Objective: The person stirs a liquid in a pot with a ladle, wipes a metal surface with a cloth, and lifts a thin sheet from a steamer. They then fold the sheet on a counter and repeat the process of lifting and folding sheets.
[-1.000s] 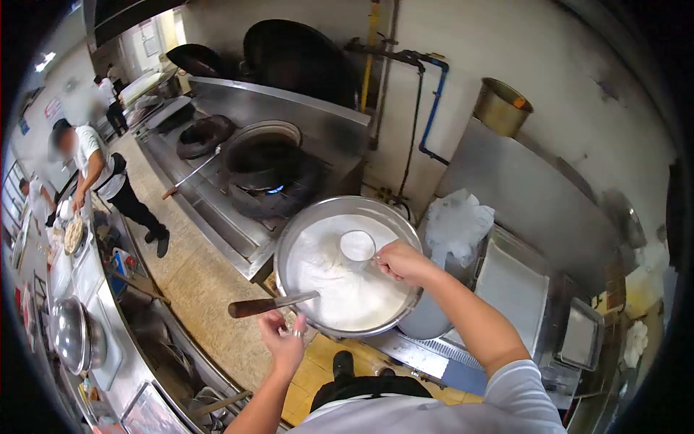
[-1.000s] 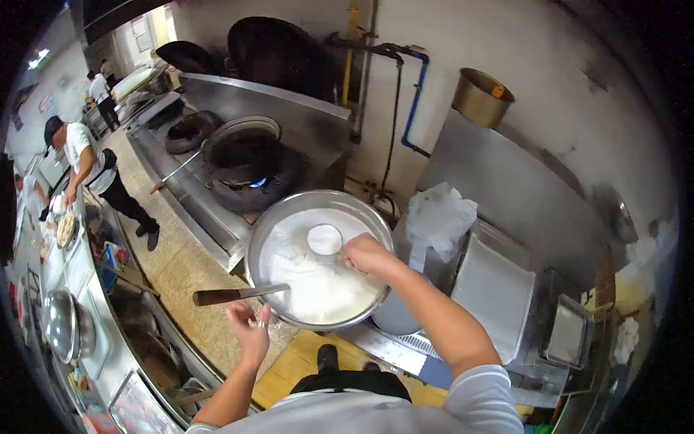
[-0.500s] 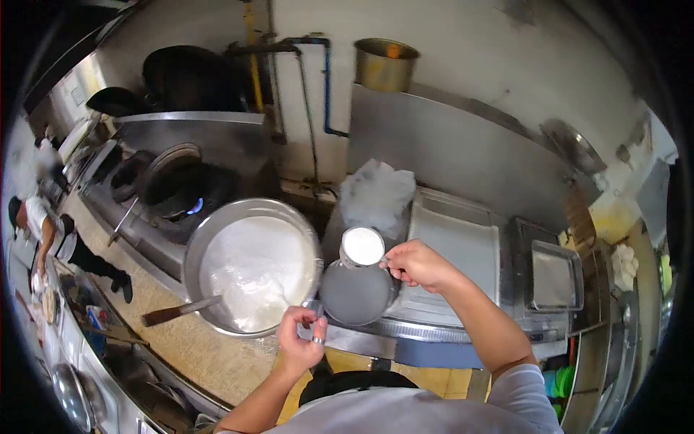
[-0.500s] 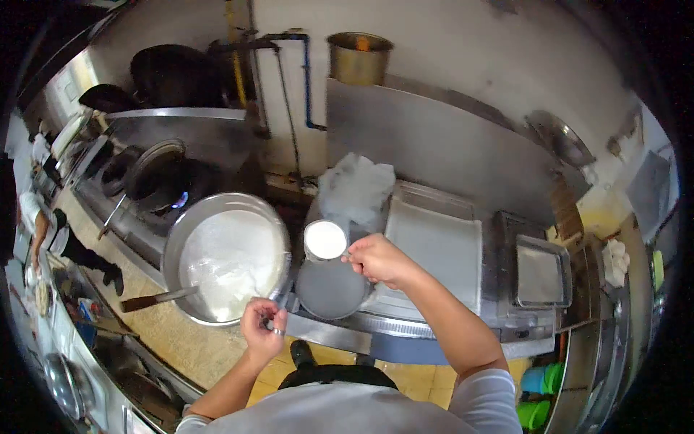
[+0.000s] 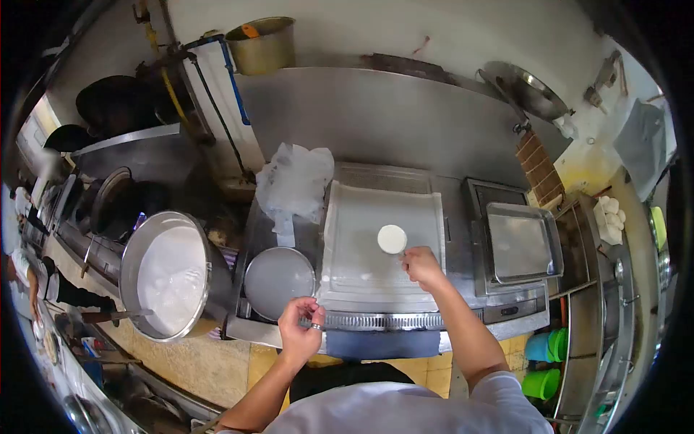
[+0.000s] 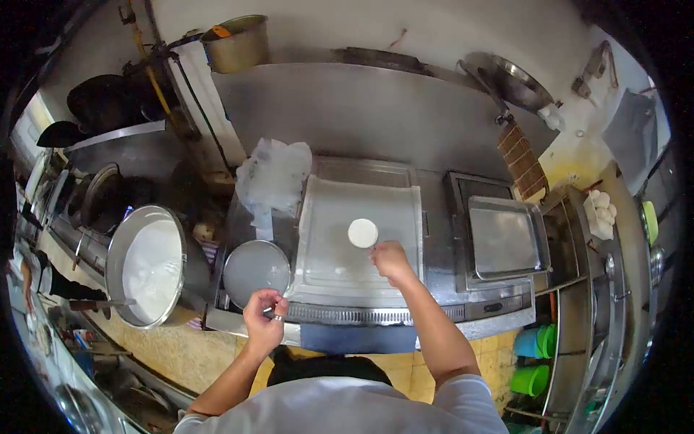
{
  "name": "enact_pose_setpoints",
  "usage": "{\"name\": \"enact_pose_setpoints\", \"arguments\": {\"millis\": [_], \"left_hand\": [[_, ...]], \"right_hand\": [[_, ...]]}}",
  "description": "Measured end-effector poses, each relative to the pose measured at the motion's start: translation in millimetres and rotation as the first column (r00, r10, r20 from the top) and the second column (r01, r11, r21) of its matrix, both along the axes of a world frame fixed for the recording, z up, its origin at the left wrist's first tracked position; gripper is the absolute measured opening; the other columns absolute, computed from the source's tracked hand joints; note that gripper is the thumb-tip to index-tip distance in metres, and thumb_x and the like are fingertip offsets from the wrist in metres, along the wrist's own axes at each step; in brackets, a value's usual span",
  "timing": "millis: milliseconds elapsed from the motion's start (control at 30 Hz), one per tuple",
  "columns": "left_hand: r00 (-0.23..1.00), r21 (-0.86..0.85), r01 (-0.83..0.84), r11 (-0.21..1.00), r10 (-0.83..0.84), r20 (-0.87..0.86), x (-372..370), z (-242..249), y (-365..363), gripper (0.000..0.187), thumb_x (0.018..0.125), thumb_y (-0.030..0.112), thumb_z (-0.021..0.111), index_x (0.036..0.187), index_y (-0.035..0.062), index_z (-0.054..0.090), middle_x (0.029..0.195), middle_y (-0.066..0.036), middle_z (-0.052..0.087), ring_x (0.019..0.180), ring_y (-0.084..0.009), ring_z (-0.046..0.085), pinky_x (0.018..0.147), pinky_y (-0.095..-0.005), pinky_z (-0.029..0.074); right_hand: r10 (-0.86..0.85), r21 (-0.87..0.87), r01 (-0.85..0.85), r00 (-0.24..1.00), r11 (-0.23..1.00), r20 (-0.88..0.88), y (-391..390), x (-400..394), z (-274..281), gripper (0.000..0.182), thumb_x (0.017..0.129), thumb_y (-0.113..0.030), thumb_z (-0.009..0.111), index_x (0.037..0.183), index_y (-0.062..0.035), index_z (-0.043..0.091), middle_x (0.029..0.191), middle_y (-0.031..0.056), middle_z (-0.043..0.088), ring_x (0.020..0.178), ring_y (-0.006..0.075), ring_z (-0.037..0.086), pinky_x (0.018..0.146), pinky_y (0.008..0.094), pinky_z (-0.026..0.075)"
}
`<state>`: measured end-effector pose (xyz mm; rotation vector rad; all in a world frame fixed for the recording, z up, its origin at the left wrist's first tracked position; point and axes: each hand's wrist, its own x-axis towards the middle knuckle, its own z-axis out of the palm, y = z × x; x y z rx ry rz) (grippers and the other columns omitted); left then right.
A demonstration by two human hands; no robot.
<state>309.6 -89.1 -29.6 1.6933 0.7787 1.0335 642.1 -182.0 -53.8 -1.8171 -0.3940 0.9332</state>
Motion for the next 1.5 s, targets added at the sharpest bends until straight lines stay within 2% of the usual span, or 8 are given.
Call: {"name": "enact_pose_setpoints", "arguments": {"millis": [367,567,733,867,1067,1200,1267,1500], "left_hand": [[0.997,-0.217,-0.026,0.976,0.008,-0.081,1.2,-23.2,-32.2,0.018,0.092,0.001,0.074,0.108,0.001,0.066,0.087,-0.004,0.069,0.075,-0.0119,0.064,0.069,-0.0283,0.053],[0.995,-0.207,0.055,0.977,-0.072,-0.074,-10.3,-36.7,-27.3,0.02,0.094,0.001,0.073,0.112,0.0001,0.064,0.088,-0.004,0.068,0.078,-0.0104,0.064,0.072,-0.0271,0.053],[0.995,-0.201,0.074,0.977,-0.086,-0.052,-18.6,-33.4,-16.7,0.02,0.094,0.0,0.073,0.113,-0.0001,0.064,0.089,-0.004,0.068,0.077,-0.0106,0.064,0.072,-0.0271,0.053],[0.997,-0.174,0.071,0.982,-0.074,-0.006,-27.4,-42.4,-4.5,0.02,0.091,0.0,0.075,0.11,0.0005,0.067,0.086,-0.005,0.07,0.071,-0.0117,0.064,0.068,-0.0284,0.054],[0.998,-0.188,0.07,0.98,-0.07,0.005,-46.6,-56.4,13.6,0.021,0.089,0.0,0.076,0.108,0.0021,0.068,0.086,-0.004,0.07,0.073,-0.0121,0.064,0.069,-0.0292,0.054],[0.997,-0.192,0.066,0.979,-0.071,-0.018,-53.7,-59.9,20.8,0.021,0.089,-0.001,0.076,0.108,0.0027,0.069,0.086,-0.004,0.07,0.073,-0.0123,0.064,0.069,-0.0292,0.053],[0.998,-0.193,0.059,0.979,-0.065,-0.024,-55.4,-57.2,22.2,0.021,0.089,-0.001,0.076,0.108,0.0027,0.069,0.086,-0.004,0.07,0.073,-0.0125,0.064,0.069,-0.0293,0.054],[0.998,-0.169,0.044,0.985,-0.051,-0.04,-46.2,-61.3,24.5,0.02,0.09,0.0,0.075,0.108,0.0024,0.069,0.087,-0.005,0.07,0.073,-0.013,0.064,0.068,-0.0294,0.054]], "right_hand": [[-0.184,-0.004,0.187,0.971,0.982,0.15,-17.7,58.2,-106.8,0.015,0.088,-0.003,0.065,0.073,0.0009,0.066,0.068,0.0065,0.063,0.058,0.0182,0.058,0.048,0.0385,0.04],[-0.002,-0.115,0.052,0.916,0.992,0.401,-30.4,56.6,-117.2,0.017,0.089,-0.004,0.066,0.071,-0.0005,0.066,0.067,0.0051,0.062,0.059,0.0168,0.059,0.049,0.0365,0.041],[0.147,-0.204,-0.039,0.824,0.978,0.547,-48.9,71.5,-183.5,0.016,0.082,-0.013,0.068,0.084,0.0011,0.074,0.098,0.0232,0.072,0.085,0.0394,0.069,0.072,0.0461,0.054],[-0.068,-0.164,0.147,0.91,0.976,0.41,-47.6,33.7,-125.4,0.012,0.088,0.0,0.064,0.078,0.0019,0.071,0.066,0.0065,0.062,0.054,0.0153,0.056,0.045,0.0369,0.038],[0.016,-0.279,0.15,0.857,0.948,0.515,-53.0,9.0,-97.6,0.01,0.085,0.002,0.062,0.082,0.003,0.072,0.066,0.0101,0.062,0.054,0.0171,0.052,0.047,0.0407,0.038],[0.216,-0.421,0.142,0.689,0.896,0.691,-57.9,26.5,-121.9,0.016,0.083,-0.001,0.059,0.089,0.0049,0.073,0.084,0.0222,0.067,0.074,0.0334,0.064,0.067,0.0471,0.049],[0.121,-0.489,0.226,0.805,0.843,0.581,-41.8,10.5,-81.3,0.026,0.086,-0.008,0.056,0.098,0.0062,0.075,0.114,0.0306,0.071,0.103,0.0478,0.068,0.094,0.0502,0.055],[0.33,-0.471,0.181,0.503,0.863,0.799,-19.3,52.0,-99.4,0.028,0.084,-0.011,0.059,0.104,0.0011,0.074,0.106,0.03,0.071,0.103,0.0464,0.069,0.094,0.0526,0.055]]}}
